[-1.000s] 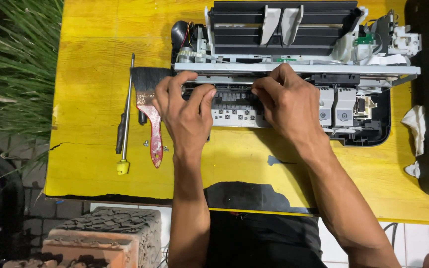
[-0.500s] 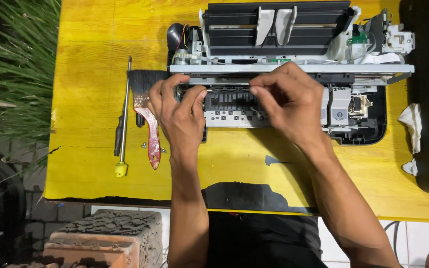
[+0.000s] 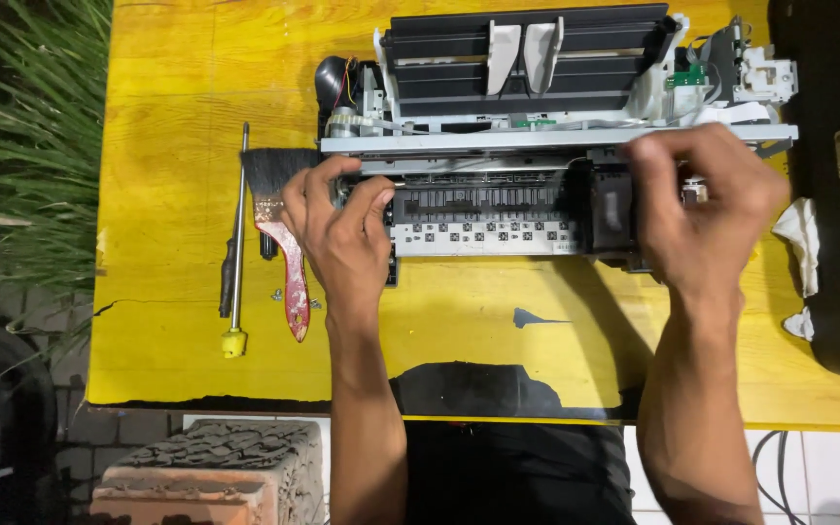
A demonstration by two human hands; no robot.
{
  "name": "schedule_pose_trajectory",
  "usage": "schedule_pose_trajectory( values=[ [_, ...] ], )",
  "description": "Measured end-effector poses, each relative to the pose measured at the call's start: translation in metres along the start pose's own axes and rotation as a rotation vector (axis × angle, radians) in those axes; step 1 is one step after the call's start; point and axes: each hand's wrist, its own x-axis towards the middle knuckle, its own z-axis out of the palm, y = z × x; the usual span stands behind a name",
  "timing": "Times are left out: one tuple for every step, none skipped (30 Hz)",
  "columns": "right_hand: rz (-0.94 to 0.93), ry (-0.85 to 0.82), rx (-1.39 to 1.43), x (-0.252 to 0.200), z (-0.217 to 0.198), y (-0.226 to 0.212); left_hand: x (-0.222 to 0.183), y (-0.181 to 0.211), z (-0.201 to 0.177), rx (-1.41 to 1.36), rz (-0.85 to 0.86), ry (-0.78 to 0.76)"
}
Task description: Cleaning the internal components of a printer with a brush and then carefully disconnecting ribbon cables and internal parts.
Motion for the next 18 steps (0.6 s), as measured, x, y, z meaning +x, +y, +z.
schedule_pose_trajectory(
  values=[
    [-0.022,0.067,-0.125,-0.006,-0.004,-0.003,0.0,0.001,-0.001,-0.006,-0.002,-0.004],
    [-0.048,0.133,-0.249,-0.012,-0.009,-0.005,0.0,0.001,-0.001,-0.013,-0.005,-0.006],
    [-0.049,0.133,-0.251,-0.016,-0.008,-0.017,0.0,0.001,-0.002,-0.014,-0.005,-0.004],
    [0.019,0.124,-0.304,-0.021,-0.007,-0.028,0.0,0.001,-0.002,-0.007,-0.002,-0.009],
    [0.088,0.114,-0.357,-0.025,-0.006,-0.039,0.0,0.002,-0.002,0.0,0.001,-0.014],
    [0.089,0.115,-0.36,-0.033,-0.002,-0.043,0.001,0.003,-0.002,-0.003,0.002,-0.015],
    [0.198,0.07,-0.319,-0.041,0.002,-0.047,0.001,0.004,-0.003,0.003,0.003,-0.018],
    [0.311,0.025,-0.278,-0.051,0.006,-0.052,0.001,0.005,-0.003,0.007,0.006,-0.026],
    [0.317,0.027,-0.282,-0.06,0.015,-0.046,0.0,0.004,-0.002,0.003,0.01,-0.031],
    [0.294,0.015,-0.292,-0.068,0.025,-0.039,0.0,0.003,-0.001,0.005,0.013,-0.02],
    [0.272,0.003,-0.302,-0.077,0.034,-0.034,0.0,0.002,0.0,0.006,0.016,-0.008],
    [0.272,0.009,-0.308,-0.075,0.033,-0.035,-0.001,0.001,0.001,-0.001,0.02,-0.007],
    [0.285,0.035,-0.313,-0.073,0.032,-0.037,-0.001,0.0,0.002,0.009,0.019,-0.011],
    [0.297,0.058,-0.315,-0.071,0.032,-0.039,-0.002,-0.001,0.002,0.022,0.015,-0.016],
    [0.295,0.06,-0.319,-0.069,0.032,-0.038,-0.001,0.0,0.002,0.018,0.016,-0.013],
    [0.272,0.072,-0.313,-0.069,0.031,-0.038,0.0,0.001,0.001,0.03,0.023,-0.026],
    [0.25,0.083,-0.307,-0.068,0.031,-0.038,0.0,0.001,0.0,0.042,0.03,-0.039],
    [0.251,0.085,-0.31,-0.069,0.031,-0.039,-0.001,0.0,0.0,0.039,0.032,-0.04]
  ],
)
